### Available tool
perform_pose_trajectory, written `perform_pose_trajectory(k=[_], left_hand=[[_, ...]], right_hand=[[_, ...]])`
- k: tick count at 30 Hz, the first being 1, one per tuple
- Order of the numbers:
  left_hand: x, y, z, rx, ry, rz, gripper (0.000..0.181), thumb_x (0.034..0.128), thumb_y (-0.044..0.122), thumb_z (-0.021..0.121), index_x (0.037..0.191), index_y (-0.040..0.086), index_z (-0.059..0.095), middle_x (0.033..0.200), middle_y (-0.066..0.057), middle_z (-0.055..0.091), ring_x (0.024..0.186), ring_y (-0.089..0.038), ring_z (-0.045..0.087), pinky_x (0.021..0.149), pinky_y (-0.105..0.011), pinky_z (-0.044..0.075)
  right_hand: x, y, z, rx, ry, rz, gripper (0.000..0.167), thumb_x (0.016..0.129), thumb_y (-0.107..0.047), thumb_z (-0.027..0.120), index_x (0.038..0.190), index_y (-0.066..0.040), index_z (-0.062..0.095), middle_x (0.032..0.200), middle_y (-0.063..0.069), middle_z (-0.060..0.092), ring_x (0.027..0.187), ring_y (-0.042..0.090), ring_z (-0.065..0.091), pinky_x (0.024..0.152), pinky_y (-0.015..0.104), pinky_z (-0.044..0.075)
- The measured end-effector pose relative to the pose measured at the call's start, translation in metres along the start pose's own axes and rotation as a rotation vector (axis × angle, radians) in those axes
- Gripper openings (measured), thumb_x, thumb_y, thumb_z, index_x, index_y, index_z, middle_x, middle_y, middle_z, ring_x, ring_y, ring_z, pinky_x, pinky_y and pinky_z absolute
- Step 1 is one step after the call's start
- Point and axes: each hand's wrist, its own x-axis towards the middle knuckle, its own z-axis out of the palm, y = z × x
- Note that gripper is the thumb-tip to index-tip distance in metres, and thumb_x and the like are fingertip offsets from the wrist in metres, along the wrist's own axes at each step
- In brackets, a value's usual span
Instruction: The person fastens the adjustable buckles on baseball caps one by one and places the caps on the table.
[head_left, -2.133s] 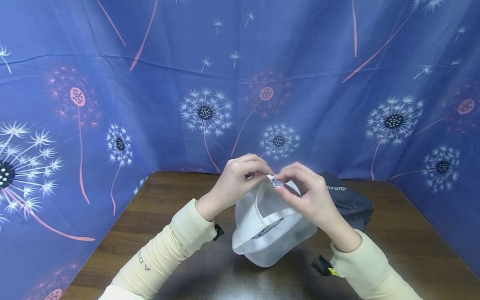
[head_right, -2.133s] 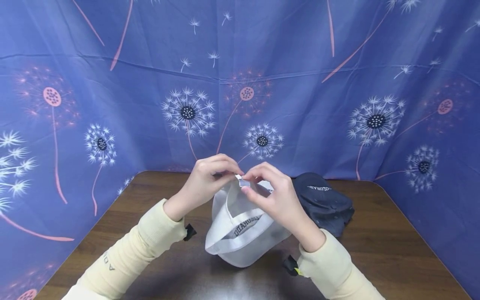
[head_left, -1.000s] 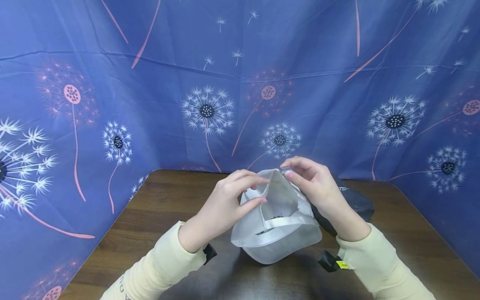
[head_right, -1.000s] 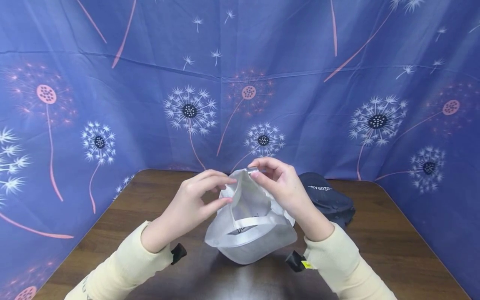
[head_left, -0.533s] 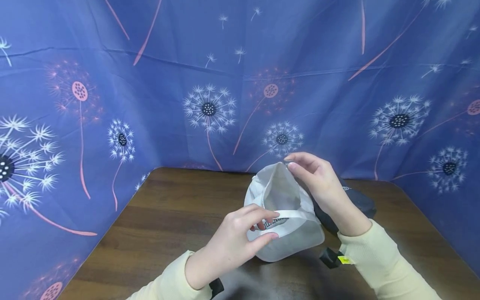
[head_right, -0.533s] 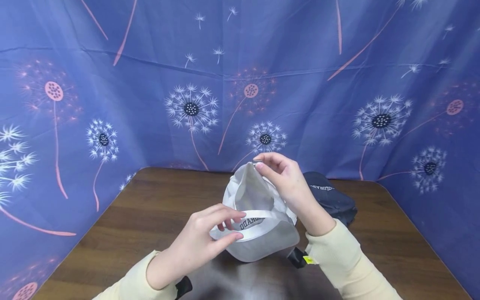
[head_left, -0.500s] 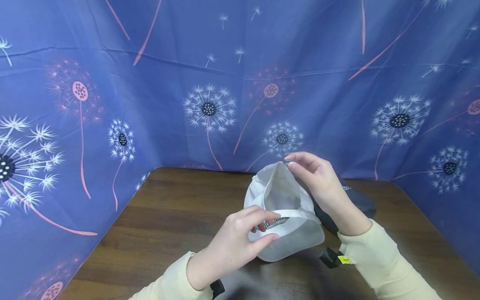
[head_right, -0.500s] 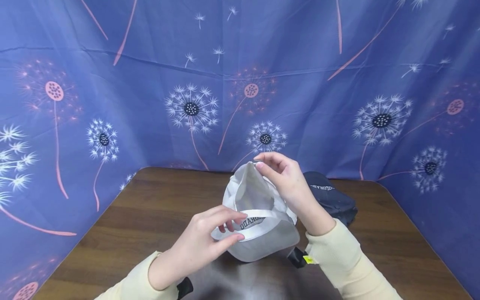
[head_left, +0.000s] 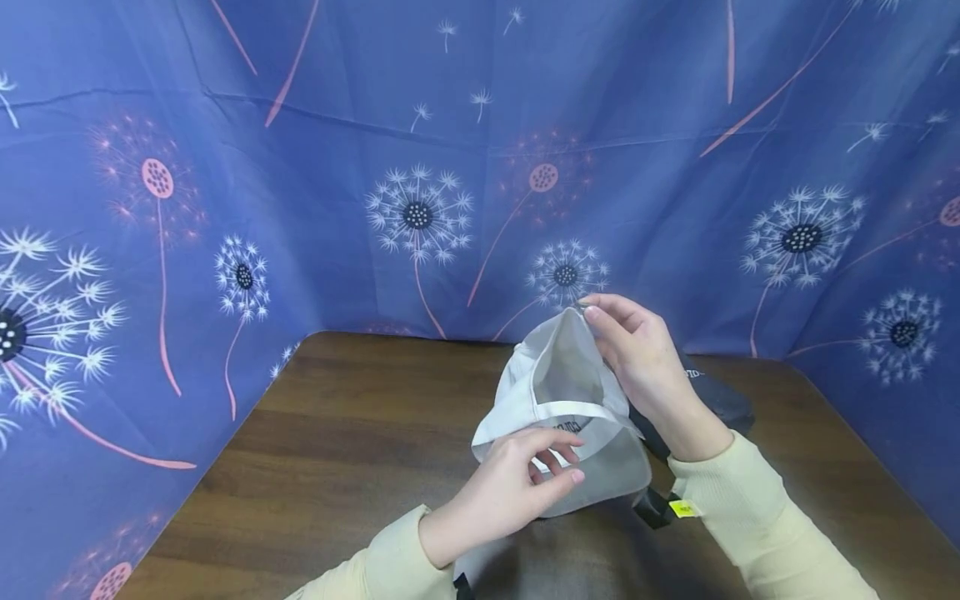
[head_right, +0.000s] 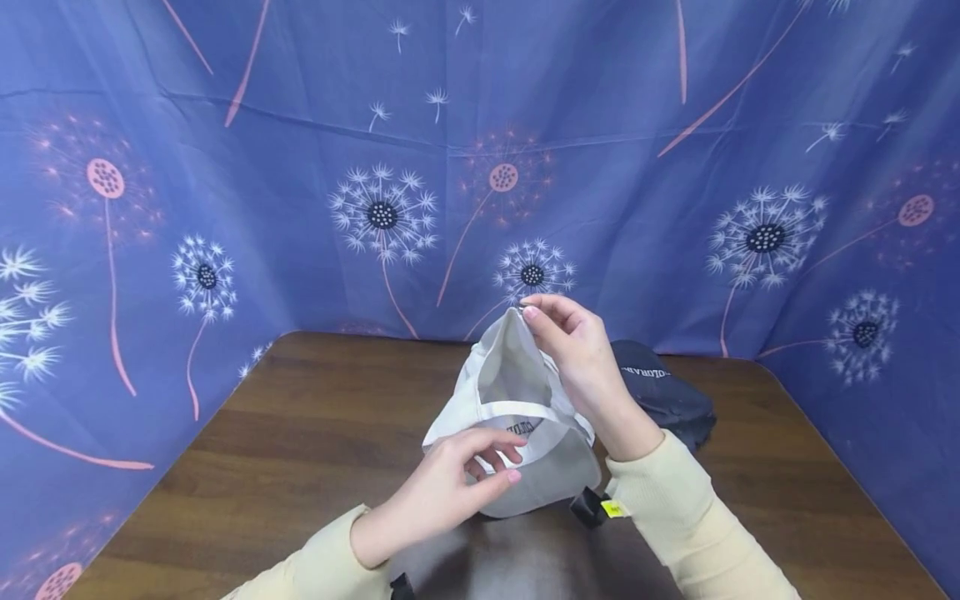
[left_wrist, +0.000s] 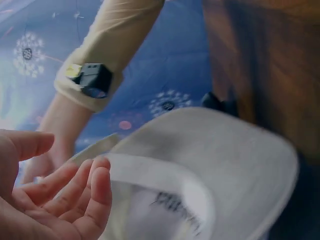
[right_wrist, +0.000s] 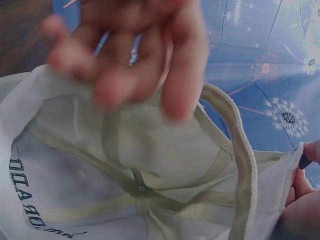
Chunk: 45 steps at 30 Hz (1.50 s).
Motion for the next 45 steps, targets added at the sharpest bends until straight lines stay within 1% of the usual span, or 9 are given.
perform_pose_trajectory(k=[3, 6, 12, 15, 18, 23, 34, 39, 45], left_hand=[[0.007, -0.006, 0.007, -0.113, -0.014, -0.085, 0.031, 0.0891, 0.021, 0.064, 0.118, 0.011, 0.063, 0.098, -0.002, 0.069, 0.082, 0.002, 0.060, 0.068, -0.017, 0.051], [0.013, -0.009, 0.013, -0.228, 0.004, -0.137, 0.032, 0.0900, 0.022, 0.063, 0.118, 0.007, 0.062, 0.101, -0.006, 0.069, 0.083, 0.000, 0.060, 0.068, -0.019, 0.052], [0.024, -0.007, 0.023, -0.614, 0.129, -0.282, 0.029, 0.0908, 0.014, 0.062, 0.115, -0.001, 0.059, 0.106, -0.021, 0.064, 0.083, -0.010, 0.062, 0.067, -0.024, 0.053], [0.027, -0.005, 0.027, -0.780, 0.208, -0.355, 0.028, 0.0899, 0.012, 0.063, 0.113, -0.002, 0.056, 0.102, -0.016, 0.063, 0.084, -0.011, 0.062, 0.067, -0.024, 0.051], [0.030, -0.004, 0.031, -0.879, 0.285, -0.402, 0.026, 0.0878, 0.009, 0.064, 0.110, 0.001, 0.054, 0.096, -0.006, 0.062, 0.081, -0.011, 0.061, 0.064, -0.023, 0.049], [0.035, -0.004, 0.038, -0.903, 0.362, -0.417, 0.019, 0.0866, 0.004, 0.063, 0.104, 0.002, 0.055, 0.090, 0.000, 0.061, 0.075, -0.011, 0.060, 0.060, -0.022, 0.047], [0.044, -0.007, 0.057, -0.826, 0.413, -0.467, 0.022, 0.0812, 0.009, 0.069, 0.099, 0.003, 0.059, 0.089, 0.001, 0.060, 0.075, -0.008, 0.055, 0.061, -0.022, 0.044], [0.047, -0.010, 0.059, -0.812, 0.440, -0.485, 0.020, 0.0818, 0.012, 0.069, 0.097, 0.003, 0.061, 0.086, 0.001, 0.060, 0.075, -0.009, 0.055, 0.062, -0.022, 0.044], [0.045, -0.012, 0.057, -0.782, 0.432, -0.499, 0.018, 0.0829, 0.013, 0.068, 0.096, 0.003, 0.063, 0.086, 0.002, 0.061, 0.078, -0.009, 0.057, 0.065, -0.025, 0.045]], right_hand=[[0.001, -0.001, 0.001, 0.040, 0.009, -0.011, 0.019, 0.093, -0.011, 0.059, 0.109, -0.001, 0.060, 0.096, 0.000, 0.065, 0.079, 0.010, 0.064, 0.070, 0.023, 0.053], [0.002, -0.002, 0.003, 0.059, 0.019, -0.038, 0.021, 0.093, -0.009, 0.058, 0.111, 0.002, 0.059, 0.096, 0.001, 0.066, 0.081, 0.012, 0.064, 0.071, 0.024, 0.053], [0.000, -0.002, 0.007, 0.063, 0.038, -0.105, 0.018, 0.093, -0.006, 0.056, 0.110, 0.000, 0.061, 0.097, 0.001, 0.065, 0.086, 0.013, 0.063, 0.076, 0.025, 0.052], [-0.001, 0.000, 0.008, 0.049, 0.055, -0.134, 0.020, 0.093, -0.005, 0.057, 0.111, 0.004, 0.059, 0.097, 0.001, 0.065, 0.088, 0.013, 0.062, 0.078, 0.025, 0.052], [-0.002, 0.002, 0.009, 0.041, 0.073, -0.150, 0.021, 0.093, -0.004, 0.057, 0.111, 0.005, 0.059, 0.096, 0.001, 0.065, 0.086, 0.012, 0.063, 0.078, 0.025, 0.052], [-0.004, 0.003, 0.010, 0.029, 0.080, -0.167, 0.019, 0.092, -0.003, 0.057, 0.110, 0.003, 0.060, 0.096, 0.000, 0.066, 0.085, 0.012, 0.063, 0.079, 0.025, 0.052], [-0.005, 0.004, 0.011, 0.042, 0.094, -0.178, 0.018, 0.092, -0.003, 0.057, 0.109, -0.002, 0.062, 0.093, 0.000, 0.066, 0.085, 0.012, 0.063, 0.080, 0.025, 0.051], [-0.005, 0.005, 0.012, 0.048, 0.095, -0.172, 0.017, 0.092, -0.002, 0.057, 0.108, -0.004, 0.063, 0.091, -0.001, 0.066, 0.082, 0.012, 0.062, 0.076, 0.024, 0.051], [-0.005, 0.005, 0.013, 0.063, 0.095, -0.176, 0.017, 0.092, -0.001, 0.057, 0.107, -0.005, 0.064, 0.090, -0.001, 0.067, 0.079, 0.011, 0.062, 0.074, 0.023, 0.051]])
